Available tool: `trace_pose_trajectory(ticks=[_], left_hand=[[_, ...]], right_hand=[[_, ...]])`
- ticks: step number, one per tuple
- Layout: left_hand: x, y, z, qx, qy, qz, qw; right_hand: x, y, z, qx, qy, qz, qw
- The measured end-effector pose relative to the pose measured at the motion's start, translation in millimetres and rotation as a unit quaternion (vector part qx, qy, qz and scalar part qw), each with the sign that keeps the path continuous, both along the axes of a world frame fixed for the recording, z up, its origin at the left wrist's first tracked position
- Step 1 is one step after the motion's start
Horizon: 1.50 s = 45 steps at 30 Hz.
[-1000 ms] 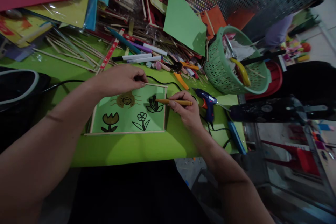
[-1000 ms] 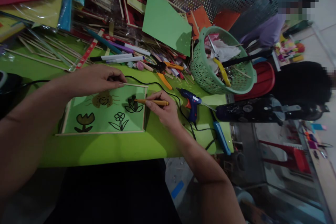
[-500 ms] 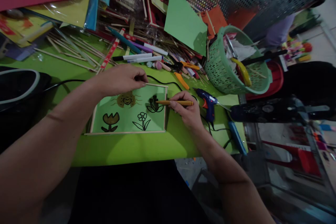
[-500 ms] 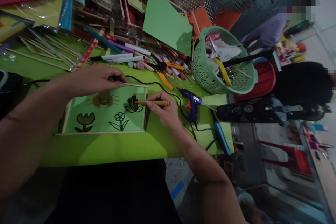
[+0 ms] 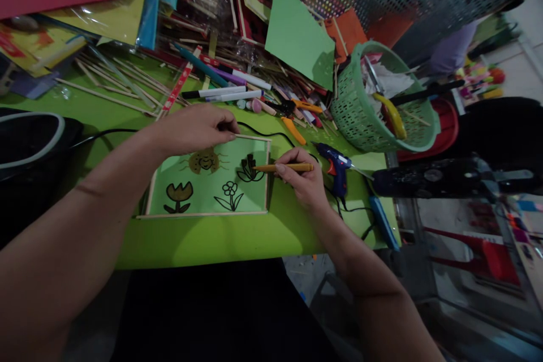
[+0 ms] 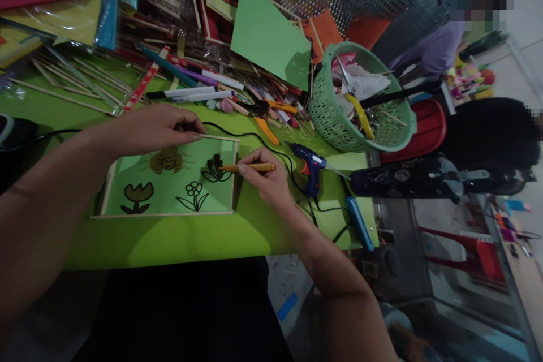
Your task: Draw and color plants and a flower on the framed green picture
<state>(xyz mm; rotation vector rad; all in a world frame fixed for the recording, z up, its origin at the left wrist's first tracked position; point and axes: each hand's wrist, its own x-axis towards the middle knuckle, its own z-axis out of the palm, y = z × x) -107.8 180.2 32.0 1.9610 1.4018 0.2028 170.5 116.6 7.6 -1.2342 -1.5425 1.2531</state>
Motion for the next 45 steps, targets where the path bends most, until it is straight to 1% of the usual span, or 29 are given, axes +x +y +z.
trace_pose_trajectory(ticks=[6, 15, 25, 30, 36, 40, 45], left_hand=[[-0.9, 0.8, -2.6, 0.006, -0.008, -0.005, 1.0], [0.0, 0.1, 0.4, 0.002, -0.002, -0.004, 1.0], [-2.1, 0.9, -3.0, 0.013, -0.015, -0.014, 1.0], [-1.6, 0.3, -1.7, -0.004, -0.014, 0.002, 1.0], [-1.8, 0.5, -1.9, 0.009, -0.011, -0.008, 1.0], [-1.6, 0.7, -1.8, 0.001, -0.007, -0.005, 1.0], [-2.1, 0.8, -2.1, 0.006, -0.011, -0.007, 1.0]], right_hand=[[-0.5, 0.2, 0.8, -0.008, -0.01, -0.004, 1.0], [-0.1, 0.3, 0.6, 0.001, 0.005, 0.006, 1.0], [0.3, -0.5, 2.0, -0.007, -0.007, 0.0, 1.0], [0.0, 0.1, 2.2, -0.007, -0.007, 0.002, 1.0], [1.0, 0.3, 0.5, -0.004, -0.011, 0.005, 1.0], [1.9, 0.5, -0.3, -0.001, -0.003, 0.011, 1.0], [2.3, 0.0, -0.5, -0.008, -0.008, 0.002, 1.0]])
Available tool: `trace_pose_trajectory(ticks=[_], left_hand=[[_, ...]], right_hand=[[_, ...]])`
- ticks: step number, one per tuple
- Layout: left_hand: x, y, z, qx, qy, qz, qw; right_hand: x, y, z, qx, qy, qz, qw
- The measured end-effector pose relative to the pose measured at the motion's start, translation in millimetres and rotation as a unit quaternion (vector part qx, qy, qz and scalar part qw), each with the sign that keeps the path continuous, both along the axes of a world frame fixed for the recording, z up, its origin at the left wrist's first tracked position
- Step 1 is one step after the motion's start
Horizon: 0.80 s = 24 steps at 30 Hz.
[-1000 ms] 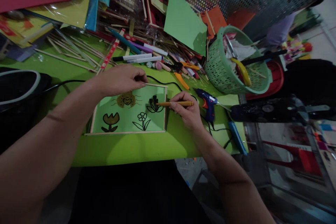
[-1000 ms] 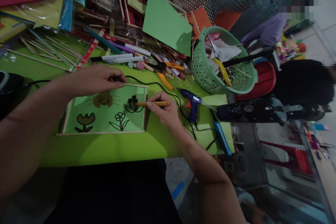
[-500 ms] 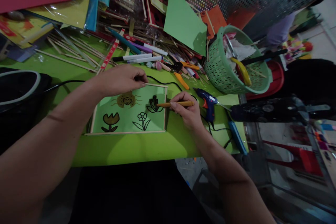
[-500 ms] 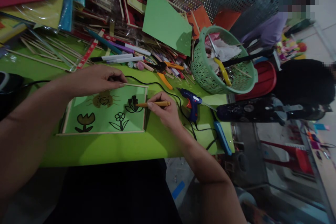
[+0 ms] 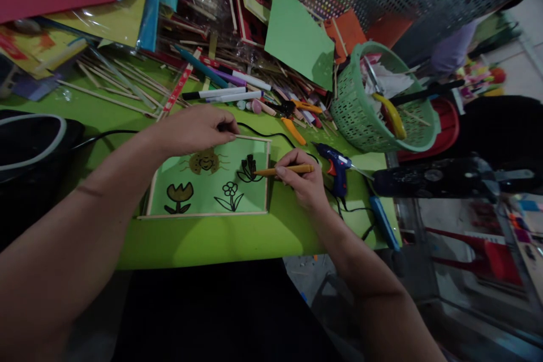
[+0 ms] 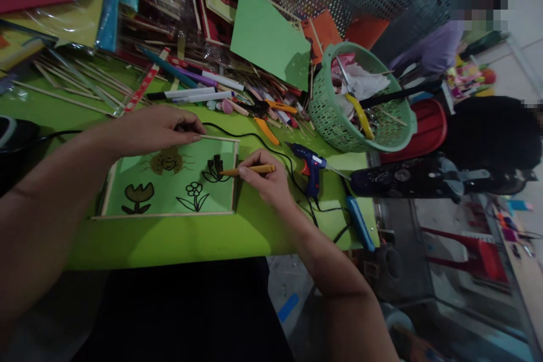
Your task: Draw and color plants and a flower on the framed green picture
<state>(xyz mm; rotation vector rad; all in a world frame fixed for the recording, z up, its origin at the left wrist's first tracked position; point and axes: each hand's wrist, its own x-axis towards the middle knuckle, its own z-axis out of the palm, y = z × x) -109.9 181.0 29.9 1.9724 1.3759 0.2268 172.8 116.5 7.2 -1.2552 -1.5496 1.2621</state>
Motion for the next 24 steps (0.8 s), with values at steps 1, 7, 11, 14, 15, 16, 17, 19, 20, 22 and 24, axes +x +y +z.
trace_pose_trajectory(ticks=[1, 7, 11, 14, 15, 16, 17, 19, 20, 22, 24], left_hand=[[-0.2, 0.0, -0.2, 0.0, -0.001, -0.001, 1.0], [-0.5, -0.3, -1.1, -0.001, 0.0, 0.005, 1.0], [0.7, -0.9, 0.5, -0.005, -0.004, 0.004, 1.0], [1.4, -1.2, 2.5, -0.005, 0.001, 0.007, 1.0], [1.4, -1.3, 2.8, -0.006, 0.003, 0.008, 1.0], [1.4, -1.2, 2.8, -0.008, 0.005, 0.01, 1.0], [1.2, -1.1, 2.5, -0.009, 0.005, 0.01, 1.0], [0.6, -0.8, 1.2, -0.01, 0.0, 0.009, 1.0], [0.3, -0.6, 0.5, -0.01, -0.003, 0.008, 1.0], [0.1, -0.6, -0.3, -0.008, -0.009, 0.006, 1.0], [0.5, -1.1, 0.4, -0.006, -0.007, 0.006, 1.0]], right_hand=[[0.2, -0.1, -0.3, 0.0, 0.001, 0.002, 1.0], [0.9, -0.6, -1.3, -0.004, 0.001, 0.002, 1.0], [-0.2, -0.6, -0.6, -0.001, 0.007, 0.005, 1.0], [-0.7, -0.5, 0.0, 0.003, 0.018, 0.003, 1.0], [-0.6, -0.5, 0.2, 0.003, 0.022, 0.007, 1.0], [-0.6, -0.4, 0.3, 0.004, 0.026, 0.011, 1.0], [-0.4, -0.4, 0.5, 0.004, 0.028, 0.015, 0.999], [-0.2, -0.3, 0.8, 0.004, 0.027, 0.015, 0.999], [-0.1, -0.2, 0.9, 0.003, 0.026, 0.014, 1.0], [-0.1, -0.2, 1.2, 0.004, 0.022, 0.011, 1.0], [-0.1, -0.2, 1.2, 0.004, 0.018, 0.013, 1.0]])
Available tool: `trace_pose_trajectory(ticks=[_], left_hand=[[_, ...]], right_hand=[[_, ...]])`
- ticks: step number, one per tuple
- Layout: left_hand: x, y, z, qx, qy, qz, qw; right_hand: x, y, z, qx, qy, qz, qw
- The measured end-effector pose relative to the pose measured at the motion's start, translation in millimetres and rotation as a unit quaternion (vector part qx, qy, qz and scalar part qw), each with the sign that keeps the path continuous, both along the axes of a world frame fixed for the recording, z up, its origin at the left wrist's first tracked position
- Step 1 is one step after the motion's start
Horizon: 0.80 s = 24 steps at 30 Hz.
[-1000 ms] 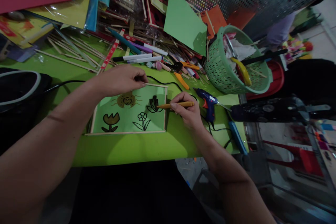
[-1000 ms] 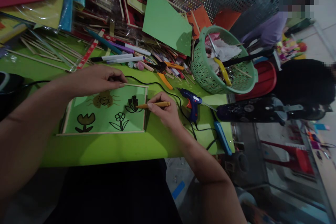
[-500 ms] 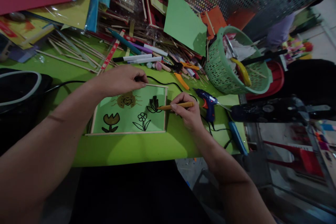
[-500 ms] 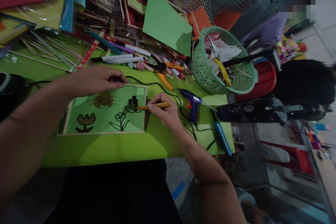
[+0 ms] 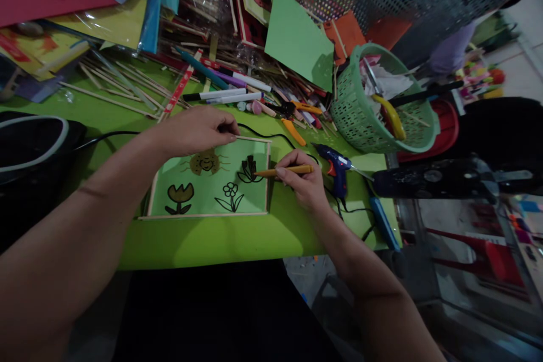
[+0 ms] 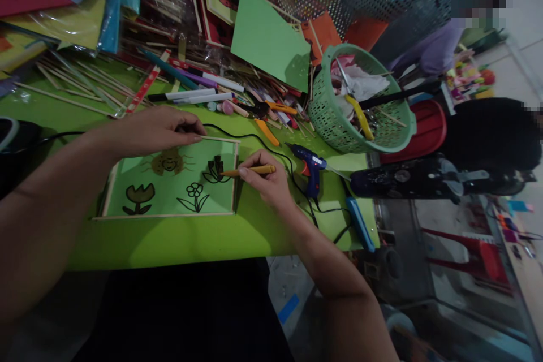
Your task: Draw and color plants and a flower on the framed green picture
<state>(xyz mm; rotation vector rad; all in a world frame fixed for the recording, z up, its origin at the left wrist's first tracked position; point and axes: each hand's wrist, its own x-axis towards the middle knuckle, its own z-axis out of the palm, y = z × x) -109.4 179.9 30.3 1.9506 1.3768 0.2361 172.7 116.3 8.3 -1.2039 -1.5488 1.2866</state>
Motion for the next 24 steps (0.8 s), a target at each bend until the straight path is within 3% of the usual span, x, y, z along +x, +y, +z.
trace_pose_trajectory(ticks=[11, 18, 24], left_hand=[[4, -1, 6.1, -0.01, 0.028, 0.006, 1.0], [2, -2, 4.7, -0.01, 0.024, 0.006, 1.0], [4, -2, 5.9, -0.012, 0.023, 0.009, 1.0]], right_hand=[[3, -2, -8.9, 0.001, 0.047, -0.013, 0.999], [2, -9, 1.0, 0.099, -0.009, 0.035, 0.994], [1, -12, -1.8, 0.114, -0.025, 0.044, 0.992]])
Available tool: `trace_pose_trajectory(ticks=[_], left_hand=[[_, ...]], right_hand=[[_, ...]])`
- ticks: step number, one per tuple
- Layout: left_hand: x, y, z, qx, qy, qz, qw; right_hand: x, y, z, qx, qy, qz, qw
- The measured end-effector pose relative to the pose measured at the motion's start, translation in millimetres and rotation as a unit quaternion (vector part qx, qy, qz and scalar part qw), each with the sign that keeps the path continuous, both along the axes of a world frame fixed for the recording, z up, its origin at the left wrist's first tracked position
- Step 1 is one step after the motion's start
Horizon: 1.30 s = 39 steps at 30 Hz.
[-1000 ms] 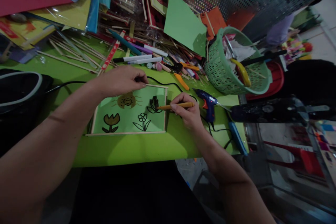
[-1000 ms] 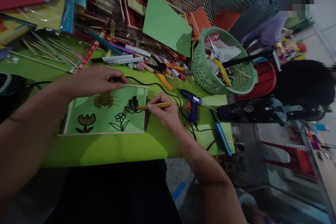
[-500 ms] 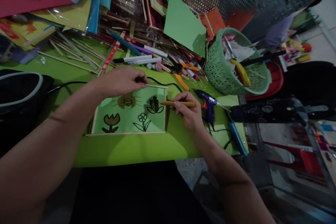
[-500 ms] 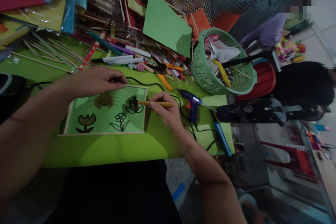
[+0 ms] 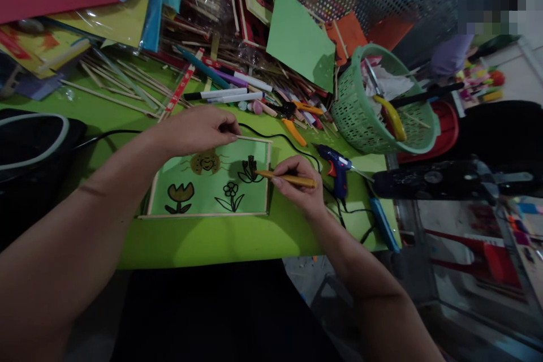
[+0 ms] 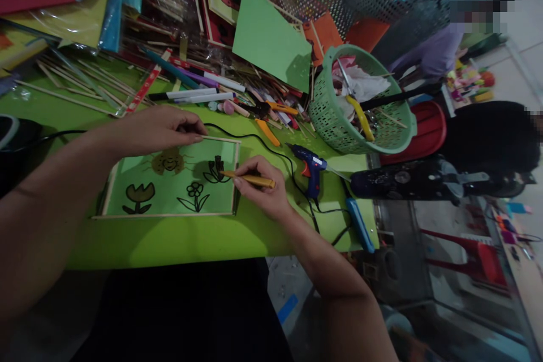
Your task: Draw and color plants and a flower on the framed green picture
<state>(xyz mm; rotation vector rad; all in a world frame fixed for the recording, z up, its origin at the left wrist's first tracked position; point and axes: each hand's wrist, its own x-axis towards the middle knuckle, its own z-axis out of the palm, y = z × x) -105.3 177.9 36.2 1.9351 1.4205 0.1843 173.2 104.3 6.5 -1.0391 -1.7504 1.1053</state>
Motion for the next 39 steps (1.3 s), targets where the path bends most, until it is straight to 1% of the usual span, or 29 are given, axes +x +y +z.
trace_pose_trajectory(ticks=[3, 9, 16, 25, 29, 34, 39], left_hand=[[0.6, -0.3, 1.1, -0.005, 0.001, 0.001, 1.0], [1.3, -0.8, 2.0, 0.015, 0.017, -0.013, 1.0], [2.6, -1.9, 3.5, 0.012, 0.023, -0.01, 1.0], [1.7, -1.2, 2.7, 0.014, 0.022, -0.015, 1.0], [1.8, -1.2, 2.5, 0.015, 0.023, -0.015, 0.999], [1.5, -0.5, 1.6, 0.027, 0.027, -0.018, 0.999], [1.6, -1.3, 3.3, 0.014, 0.02, -0.015, 1.0]], right_hand=[[-0.2, -0.4, -2.0, -0.001, 0.006, -0.004, 1.0], [-1.6, -2.5, -3.3, -0.008, 0.01, 0.008, 1.0], [-4.0, -1.5, -5.0, 0.0, 0.021, 0.009, 1.0], [-3.6, -1.0, -7.6, -0.004, 0.005, 0.007, 1.0], [-4.3, -1.0, -6.0, 0.002, -0.001, 0.008, 1.0], [-5.1, -1.6, -3.0, -0.016, -0.022, 0.0, 1.0], [-5.2, -1.7, -2.8, -0.013, -0.027, -0.005, 1.0]])
